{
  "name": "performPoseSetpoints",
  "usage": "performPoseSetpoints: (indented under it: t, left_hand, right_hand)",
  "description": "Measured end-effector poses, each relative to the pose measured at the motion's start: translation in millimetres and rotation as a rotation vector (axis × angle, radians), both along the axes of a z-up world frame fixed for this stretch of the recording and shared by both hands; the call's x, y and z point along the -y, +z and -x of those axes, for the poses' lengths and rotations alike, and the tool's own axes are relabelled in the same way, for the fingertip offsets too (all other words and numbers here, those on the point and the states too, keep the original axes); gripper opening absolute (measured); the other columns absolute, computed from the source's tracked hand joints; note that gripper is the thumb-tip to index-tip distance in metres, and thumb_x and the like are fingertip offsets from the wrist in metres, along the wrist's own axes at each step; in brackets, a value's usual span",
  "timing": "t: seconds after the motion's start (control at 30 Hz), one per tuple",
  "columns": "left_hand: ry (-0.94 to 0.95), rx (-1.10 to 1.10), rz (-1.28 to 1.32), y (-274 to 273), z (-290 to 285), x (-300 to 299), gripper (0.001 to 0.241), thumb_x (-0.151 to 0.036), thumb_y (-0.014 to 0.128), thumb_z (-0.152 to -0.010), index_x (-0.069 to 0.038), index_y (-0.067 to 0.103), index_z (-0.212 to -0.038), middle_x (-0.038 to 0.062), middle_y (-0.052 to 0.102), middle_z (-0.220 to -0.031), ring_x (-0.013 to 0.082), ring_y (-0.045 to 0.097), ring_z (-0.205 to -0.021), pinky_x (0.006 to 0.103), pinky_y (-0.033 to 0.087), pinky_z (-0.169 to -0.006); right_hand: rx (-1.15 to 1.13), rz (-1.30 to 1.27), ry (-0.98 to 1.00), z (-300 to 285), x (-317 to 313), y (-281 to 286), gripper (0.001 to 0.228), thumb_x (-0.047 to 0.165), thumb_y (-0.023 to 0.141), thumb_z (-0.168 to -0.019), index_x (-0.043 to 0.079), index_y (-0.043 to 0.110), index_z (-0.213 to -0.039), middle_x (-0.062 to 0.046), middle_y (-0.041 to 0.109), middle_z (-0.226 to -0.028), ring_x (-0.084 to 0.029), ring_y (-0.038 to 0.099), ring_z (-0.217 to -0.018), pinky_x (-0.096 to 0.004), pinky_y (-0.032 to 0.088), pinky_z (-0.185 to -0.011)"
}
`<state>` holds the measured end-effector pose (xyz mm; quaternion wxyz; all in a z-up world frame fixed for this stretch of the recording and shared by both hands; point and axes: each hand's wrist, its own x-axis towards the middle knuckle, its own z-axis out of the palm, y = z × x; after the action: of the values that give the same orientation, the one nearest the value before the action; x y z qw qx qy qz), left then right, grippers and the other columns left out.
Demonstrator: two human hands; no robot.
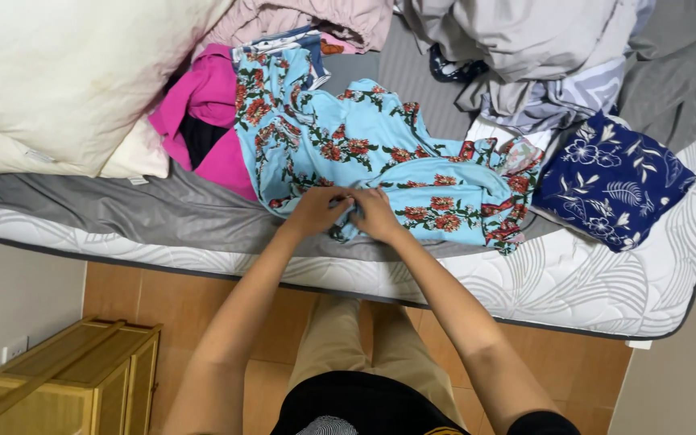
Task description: The person folds a black and yellow t-shirt, a blue t-shirt, a dark blue floral shirt, and a light blue floral dress on a bed. The person smooths and aligns each item before folding it into a compact shape and placing it on the bed.
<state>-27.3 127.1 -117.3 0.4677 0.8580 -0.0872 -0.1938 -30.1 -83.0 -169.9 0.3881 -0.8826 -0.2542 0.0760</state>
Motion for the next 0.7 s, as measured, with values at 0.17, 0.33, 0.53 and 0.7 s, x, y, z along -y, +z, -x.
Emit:
performPoseSetpoints:
  t: [0.17,0.33,0.53,0.7]
  left_hand:
    - [-0.246,0.066,-0.345,-48,-16,-49,0.034,-0.037,0.071,-0.08,-0.012,0.077,-0.102,0.018,0.073,-0.094,0.0403,0.069,-0.09,0.0512,0.051,-0.081]
    - [-0.345,0.089,-0.83,-64,-25,-83,0.028,-0.036,0.069,-0.076,-0.02,0.078,-0.097,0.008,0.075,-0.099,0.029,0.069,-0.098,0.0567,0.039,-0.096]
    - [-0.152,0.48,-1.136,-37,-74,-111,0.013,-0.025,0.069,-0.081,-0.021,0.08,-0.087,0.003,0.074,-0.098,0.0249,0.065,-0.106,0.0557,0.036,-0.097]
    - [0.062,0.462,-0.731,50,-94,-161,0.022,-0.015,0.068,-0.082,-0.014,0.08,-0.1,0.012,0.073,-0.096,0.0323,0.063,-0.098,0.0565,0.04,-0.085]
  right_hand:
    - [-0.315,-0.046,-0.026,-44,40,-15,0.014,0.006,0.059,-0.094,-0.001,0.067,-0.102,-0.015,0.064,-0.086,-0.026,0.063,-0.08,-0.036,0.052,-0.075]
    - [-0.155,-0.078,-0.049,-90,126,55,0.02,-0.002,0.056,-0.091,0.0,0.071,-0.104,-0.012,0.069,-0.093,-0.018,0.065,-0.082,-0.032,0.053,-0.076]
    - [-0.174,-0.02,-0.314,-105,188,74,0.016,-0.004,0.057,-0.095,-0.001,0.072,-0.102,-0.011,0.069,-0.087,-0.015,0.063,-0.072,-0.031,0.051,-0.066]
    - [0.209,0.018,-0.484,-102,203,98,0.015,-0.006,0.06,-0.093,-0.002,0.073,-0.101,-0.013,0.07,-0.092,-0.015,0.062,-0.075,-0.032,0.05,-0.068]
